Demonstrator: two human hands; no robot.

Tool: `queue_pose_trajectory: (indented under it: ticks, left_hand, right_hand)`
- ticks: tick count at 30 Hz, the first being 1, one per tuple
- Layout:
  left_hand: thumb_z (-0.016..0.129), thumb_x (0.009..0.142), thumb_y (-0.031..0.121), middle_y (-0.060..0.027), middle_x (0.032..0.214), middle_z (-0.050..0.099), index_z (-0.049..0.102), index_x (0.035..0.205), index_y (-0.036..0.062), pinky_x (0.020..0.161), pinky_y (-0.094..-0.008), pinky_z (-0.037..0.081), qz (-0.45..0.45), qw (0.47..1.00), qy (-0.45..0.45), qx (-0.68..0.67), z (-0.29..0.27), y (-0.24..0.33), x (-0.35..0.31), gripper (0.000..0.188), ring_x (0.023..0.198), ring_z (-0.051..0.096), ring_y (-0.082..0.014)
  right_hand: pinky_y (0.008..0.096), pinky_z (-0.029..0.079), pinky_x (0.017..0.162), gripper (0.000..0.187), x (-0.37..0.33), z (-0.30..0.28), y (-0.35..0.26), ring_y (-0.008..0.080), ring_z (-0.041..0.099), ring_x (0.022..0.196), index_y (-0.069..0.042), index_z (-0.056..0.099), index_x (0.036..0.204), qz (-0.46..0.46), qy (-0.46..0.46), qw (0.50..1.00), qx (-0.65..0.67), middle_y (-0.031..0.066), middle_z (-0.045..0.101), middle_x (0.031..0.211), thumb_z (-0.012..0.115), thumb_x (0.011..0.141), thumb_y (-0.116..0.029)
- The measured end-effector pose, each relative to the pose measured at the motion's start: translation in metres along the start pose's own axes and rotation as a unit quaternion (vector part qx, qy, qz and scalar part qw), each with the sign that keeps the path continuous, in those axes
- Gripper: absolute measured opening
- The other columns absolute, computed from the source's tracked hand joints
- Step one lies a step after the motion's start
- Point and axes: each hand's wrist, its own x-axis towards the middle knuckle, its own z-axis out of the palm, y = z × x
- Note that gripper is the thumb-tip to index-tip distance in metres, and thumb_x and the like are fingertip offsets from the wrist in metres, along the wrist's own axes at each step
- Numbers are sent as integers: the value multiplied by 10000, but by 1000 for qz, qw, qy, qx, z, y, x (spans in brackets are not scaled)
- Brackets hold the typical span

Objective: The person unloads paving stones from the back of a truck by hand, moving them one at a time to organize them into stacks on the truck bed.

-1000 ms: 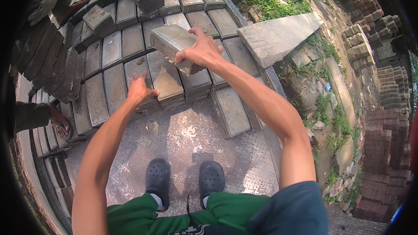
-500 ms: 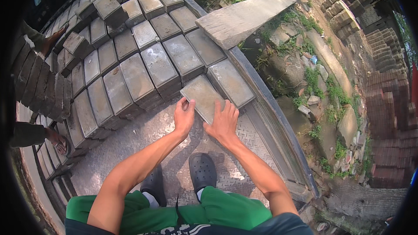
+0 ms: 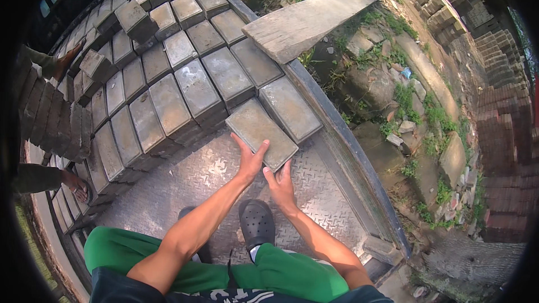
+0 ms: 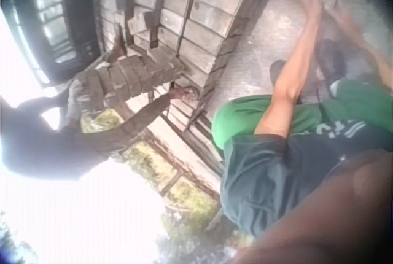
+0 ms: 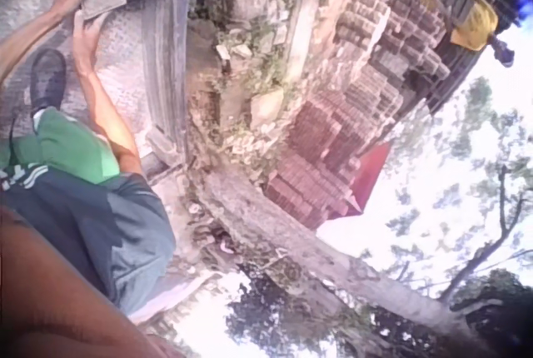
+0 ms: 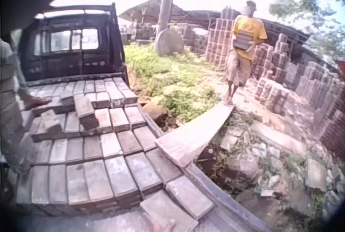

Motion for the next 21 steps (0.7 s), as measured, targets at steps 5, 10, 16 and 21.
queue_pose_trajectory:
  ticks: [5, 10, 16, 21]
  left_hand:
    - [677, 931, 302, -286, 1594, 102, -193, 1514, -57, 1196, -354, 174, -14, 999, -47, 7, -8, 13, 30, 1107, 1471, 171, -320]
    - [656, 956, 251, -249, 1588, 190, -195, 1526, -25, 1172, -348, 258, -28, 999, 15, 41, 2, 9, 41, 1061, 1438, 287, -307]
    - [659, 944, 306, -271, 1625, 16, -165, 1525, -53, 1215, -366, 111, -25, 998, -3, -57, 1, 17, 45, 1071, 1510, 87, -330]
    - [674, 938, 303, -248, 1619, 81, -147, 1531, -54, 1201, -354, 179, -50, 994, 5, -100, 11, 37, 42, 1074, 1481, 200, -306]
  right_hand:
    - [357, 186, 1212, 889, -2, 12, -2, 238, 221, 1481, -15, -96, 1563, 49, 22, 998, 24, 176, 160, 1607, 571, 981, -98]
    - [347, 206, 1202, 842, 16, 13, -7, 241, 248, 1469, 23, -8, 1564, -10, 21, 998, 54, 176, 212, 1593, 580, 975, -109]
    - [339, 253, 1156, 716, 22, 4, -45, 201, 327, 1416, 26, 209, 1544, 103, -4, 995, 4, 133, 357, 1543, 561, 1006, -290]
    - [345, 247, 1176, 769, 27, -20, -38, 240, 344, 1425, 79, 201, 1526, 55, -58, 997, -14, 192, 345, 1551, 581, 1002, -336]
